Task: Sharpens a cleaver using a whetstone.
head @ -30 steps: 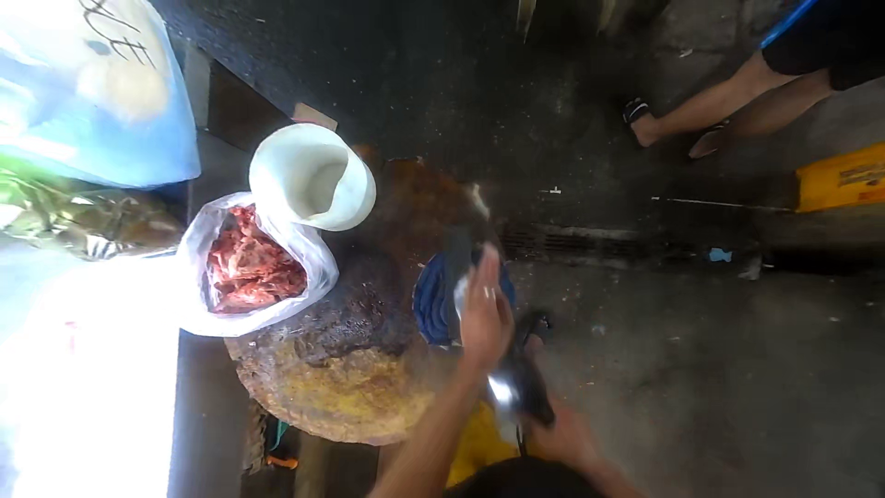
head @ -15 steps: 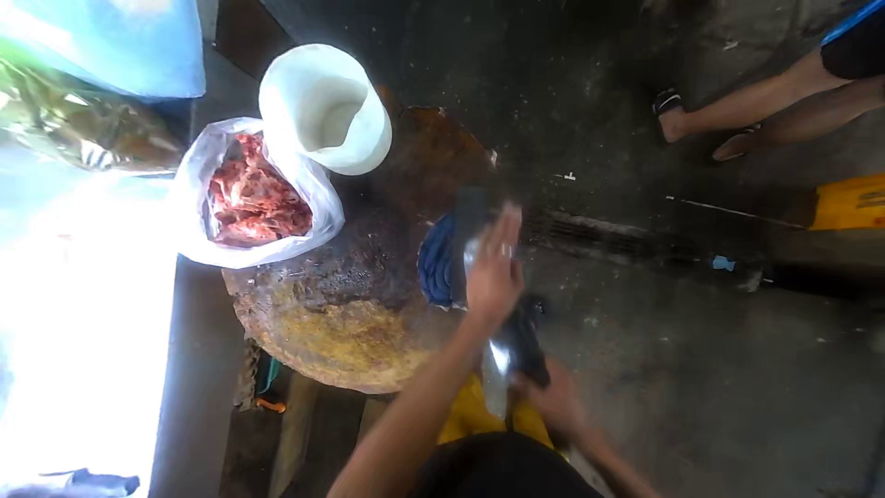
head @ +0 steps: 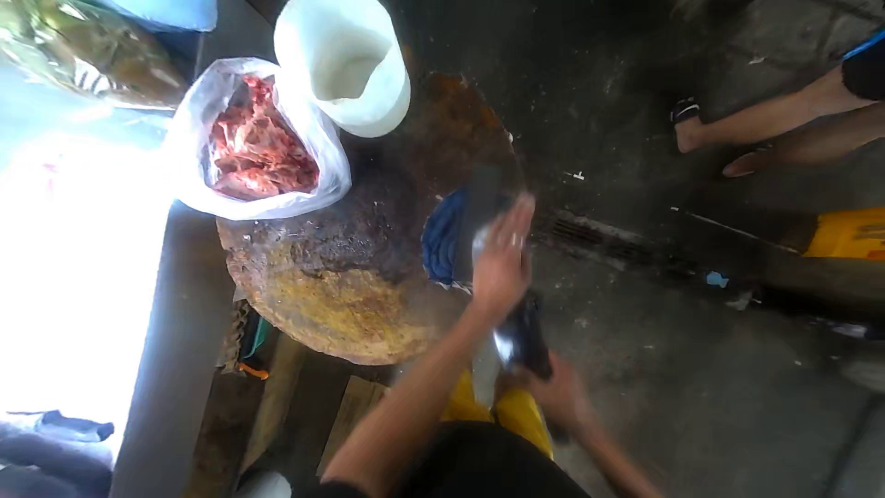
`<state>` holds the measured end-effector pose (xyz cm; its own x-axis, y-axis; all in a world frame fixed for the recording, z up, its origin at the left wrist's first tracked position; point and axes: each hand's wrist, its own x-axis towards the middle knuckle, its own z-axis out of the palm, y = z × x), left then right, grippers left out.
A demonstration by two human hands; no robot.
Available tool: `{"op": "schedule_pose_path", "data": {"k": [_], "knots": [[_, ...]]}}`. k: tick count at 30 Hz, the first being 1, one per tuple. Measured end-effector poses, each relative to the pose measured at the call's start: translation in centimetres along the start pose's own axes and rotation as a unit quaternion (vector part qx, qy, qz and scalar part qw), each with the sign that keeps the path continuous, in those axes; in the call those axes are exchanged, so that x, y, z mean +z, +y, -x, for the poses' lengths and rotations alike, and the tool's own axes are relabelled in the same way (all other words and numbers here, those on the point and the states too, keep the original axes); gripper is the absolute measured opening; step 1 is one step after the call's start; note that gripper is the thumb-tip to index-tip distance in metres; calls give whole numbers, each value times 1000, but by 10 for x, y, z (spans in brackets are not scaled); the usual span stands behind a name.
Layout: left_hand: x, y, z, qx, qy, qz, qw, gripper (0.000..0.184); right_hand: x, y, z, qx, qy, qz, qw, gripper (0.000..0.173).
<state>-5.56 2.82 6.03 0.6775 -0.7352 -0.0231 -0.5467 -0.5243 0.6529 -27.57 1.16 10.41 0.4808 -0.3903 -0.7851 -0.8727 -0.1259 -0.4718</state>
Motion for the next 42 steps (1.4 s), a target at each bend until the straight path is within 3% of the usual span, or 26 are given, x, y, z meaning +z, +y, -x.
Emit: {"op": "schedule_pose_path", "data": {"k": [2, 3, 8, 10, 13, 14, 20, 25, 29, 32, 36, 39, 42], "knots": [[10, 4, 44, -11, 30, 18, 999, 59, 3, 22, 24, -7, -9, 2, 1000, 55], [10, 3, 36, -3, 43, 22, 999, 57, -2, 17, 17, -19, 3, 7, 1000, 54], [9, -9, -92, 66, 53, 14, 996, 62, -39, -40, -66, -59, 73, -9, 996, 54], [5, -6, -71, 43, 43, 4, 998, 65, -36, -31, -49, -40, 33, 6, 999, 55], [8, 11, 17, -40, 17, 25, 999, 64, -35, 4, 10, -11, -24, 24, 999, 51], [10, 11, 25, -47, 32, 33, 998, 61, -37, 9, 12, -20, -22, 29, 999, 51], [11, 0, -60, 14, 75, 49, 996, 61, -68, -28, -40, -60, 15, 32, 998, 51], [8, 25, 22, -115, 53, 33, 991, 61, -117, -15, 1, -34, -112, 108, 987, 54], [9, 19, -36, -114, 45, 2, 992, 69, -147, -50, -41, -70, -117, 69, 988, 49], [7, 14, -43, -93, 42, -28, 994, 77, -142, -50, -47, -44, -137, 60, 988, 45], [0, 24, 35, -149, 17, -17, 989, 73, -114, -15, -15, -16, -189, 71, 979, 47], [-6, -4, -14, -102, 15, -44, 994, 65, -88, -36, -58, -41, -148, 23, 988, 45], [-15, -51, -146, -9, 64, -95, 993, 64, -83, -113, -136, -106, -38, 3, 994, 44]]}}
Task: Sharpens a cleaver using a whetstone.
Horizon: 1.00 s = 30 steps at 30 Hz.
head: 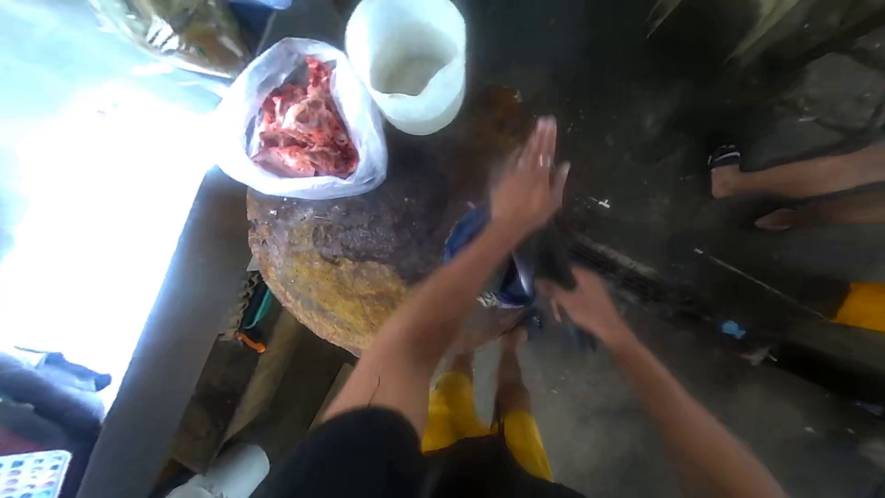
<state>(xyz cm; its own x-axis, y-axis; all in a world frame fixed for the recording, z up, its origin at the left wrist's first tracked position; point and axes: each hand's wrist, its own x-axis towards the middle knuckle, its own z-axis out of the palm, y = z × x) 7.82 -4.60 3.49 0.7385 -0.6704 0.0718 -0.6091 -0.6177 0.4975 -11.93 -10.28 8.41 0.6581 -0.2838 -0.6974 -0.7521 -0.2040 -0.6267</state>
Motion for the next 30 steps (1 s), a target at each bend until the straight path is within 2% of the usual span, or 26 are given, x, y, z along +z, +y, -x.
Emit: {"op": "schedule_pose_path", "data": {"k": [2, 4, 5, 8, 10, 11, 12, 14, 18, 20, 21, 23, 27, 28, 30], "knots": [[0, -20, -69, 24, -8, -6, 1000, 71, -2, -23, -41, -12, 63, -5, 998, 50], [3, -19, -82, 42, -17, -14, 999, 74, 6, -20, -43, -11, 88, -31, 996, 53], [-1, -13, -69, 55, -14, -15, 998, 75, 17, -9, -27, 4, 81, -32, 996, 56], [-21, 23, 68, 28, -74, -12, 997, 74, 68, 49, 76, 88, -7, -12, 996, 62], [-25, 38, 164, 0, -108, 2, 994, 75, 100, 83, 143, 105, -39, -14, 994, 66], [-24, 40, 183, 1, -95, 9, 995, 74, 105, 91, 154, 97, -39, -7, 995, 67], [-21, 37, 179, 8, -79, 8, 997, 71, 104, 91, 147, 85, -23, -1, 996, 66], [-16, 27, 125, 13, -100, -7, 995, 75, 73, 61, 102, 83, -5, 11, 997, 65], [-4, -8, -69, 51, -41, -39, 997, 83, -9, -27, -39, 28, 80, 63, 994, 63], [-2, -20, -110, 50, -18, -30, 998, 83, -19, -44, -63, 17, 113, 90, 989, 66], [-3, -19, -113, 52, -9, -28, 998, 81, -16, -44, -60, 14, 119, 90, 989, 67], [-8, -4, -68, 58, -14, -32, 998, 77, 13, -17, -19, 16, 100, 62, 993, 67], [-22, 20, 91, 29, -81, -23, 996, 72, 76, 47, 87, 79, -4, 12, 997, 70], [-21, 18, 107, 22, -86, -21, 996, 70, 79, 51, 94, 82, -7, 1, 997, 67], [-16, 8, 79, 30, -90, -27, 995, 70, 61, 32, 68, 73, -8, -11, 997, 66]]}}
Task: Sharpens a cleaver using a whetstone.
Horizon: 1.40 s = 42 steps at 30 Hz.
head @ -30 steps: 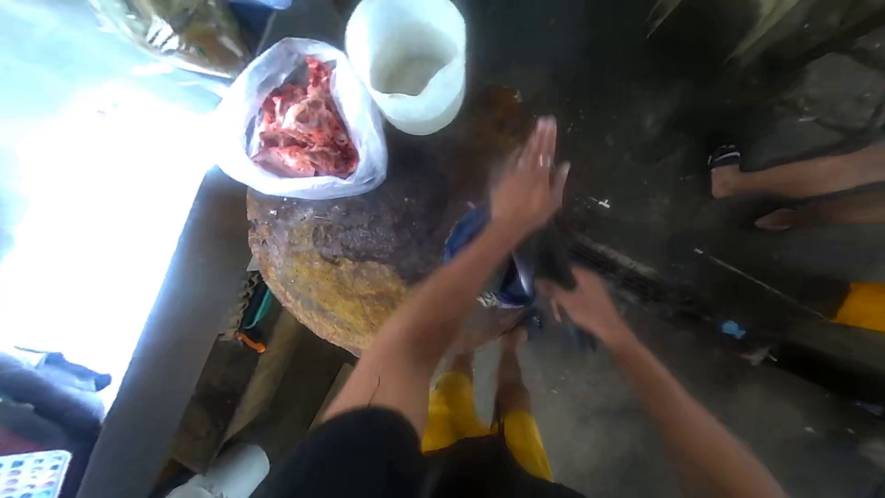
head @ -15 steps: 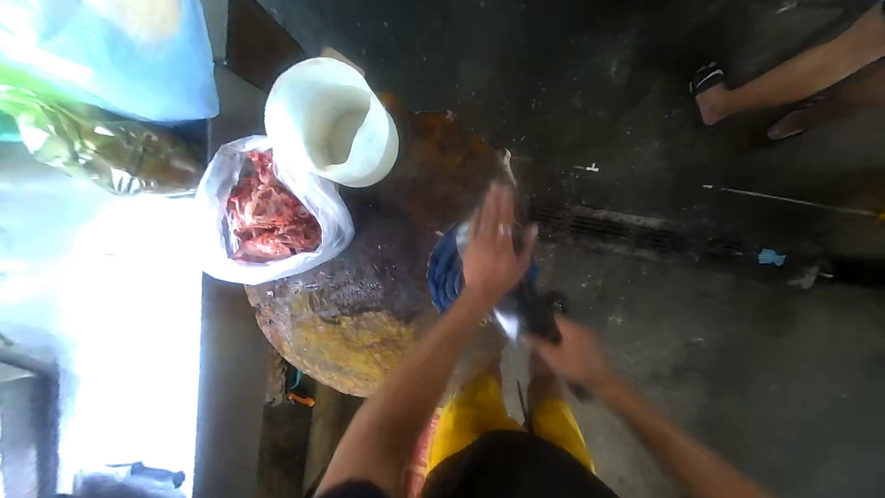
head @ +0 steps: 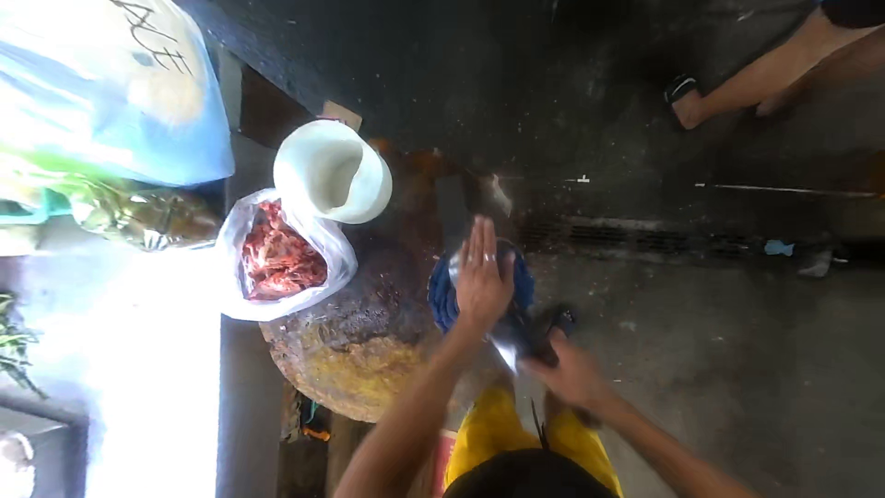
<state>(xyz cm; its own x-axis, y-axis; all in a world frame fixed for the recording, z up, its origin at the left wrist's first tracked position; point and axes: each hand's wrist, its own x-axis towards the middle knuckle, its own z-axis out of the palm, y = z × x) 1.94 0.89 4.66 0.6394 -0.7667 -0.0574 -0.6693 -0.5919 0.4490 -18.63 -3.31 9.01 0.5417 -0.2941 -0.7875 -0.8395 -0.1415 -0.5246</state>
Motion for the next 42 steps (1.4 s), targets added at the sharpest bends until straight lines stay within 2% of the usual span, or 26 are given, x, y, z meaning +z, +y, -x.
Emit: {"op": "schedule_pose_path", "data": {"k": [2, 4, 6, 7, 9, 11, 13, 15, 16, 19, 22, 25, 31, 34, 37, 40, 42], "knots": [[-9, -18, -78, 23, -3, -17, 1000, 75, -36, -51, -50, -14, 10, -17, 1000, 62], [-31, -32, -166, 23, 14, -31, 999, 82, -67, -93, -105, -68, 58, -40, 995, 61], [-77, -27, -221, -36, 57, 21, 998, 82, -99, -127, -138, -128, 97, -106, 981, 53], [-103, -17, -232, -70, 99, 69, 990, 78, -115, -140, -139, -144, 98, -148, 974, 51], [-142, -1, -209, -111, 138, 173, 969, 70, -137, -142, -112, -174, 43, -226, 958, 48], [-153, 1, -153, -121, 124, 194, 966, 64, -144, -115, -70, -210, -67, -274, 936, 48], [-129, -5, -89, -168, 74, 152, 971, 62, -135, -80, -39, -167, -122, -288, 935, 54], [-88, -13, -43, -222, 25, 119, 967, 70, -112, -51, -19, -99, -79, -303, 944, 48], [-69, -14, -30, -250, 14, 103, 963, 73, -102, -33, -13, -80, -84, -337, 934, 45], [-41, -9, -19, -294, 15, 80, 952, 74, -90, 14, -1, -49, -155, -423, 891, 50], [-46, 0, -24, -330, 13, 68, 942, 66, -93, 46, 9, -21, -189, -436, 880, 55], [-49, 10, -13, -354, 9, 47, 934, 63, -119, 63, 15, -3, -241, -408, 880, 55], [-32, 44, 45, -403, -27, 31, 914, 65, -189, 78, -3, -16, -334, -330, 883, 52], [-43, 49, 40, -413, -18, 56, 909, 70, -213, 70, -19, -6, -333, -313, 889, 47], [-97, 35, -4, -381, 76, 86, 917, 64, -231, 54, -32, 23, -315, -282, 906, 40], [-156, -15, -65, -352, 165, 33, 921, 48, -246, 39, -46, 31, -329, -270, 904, 39], [-189, -61, -105, -369, 132, 0, 920, 44, -249, 29, -53, 29, -341, -252, 905, 41]]}}
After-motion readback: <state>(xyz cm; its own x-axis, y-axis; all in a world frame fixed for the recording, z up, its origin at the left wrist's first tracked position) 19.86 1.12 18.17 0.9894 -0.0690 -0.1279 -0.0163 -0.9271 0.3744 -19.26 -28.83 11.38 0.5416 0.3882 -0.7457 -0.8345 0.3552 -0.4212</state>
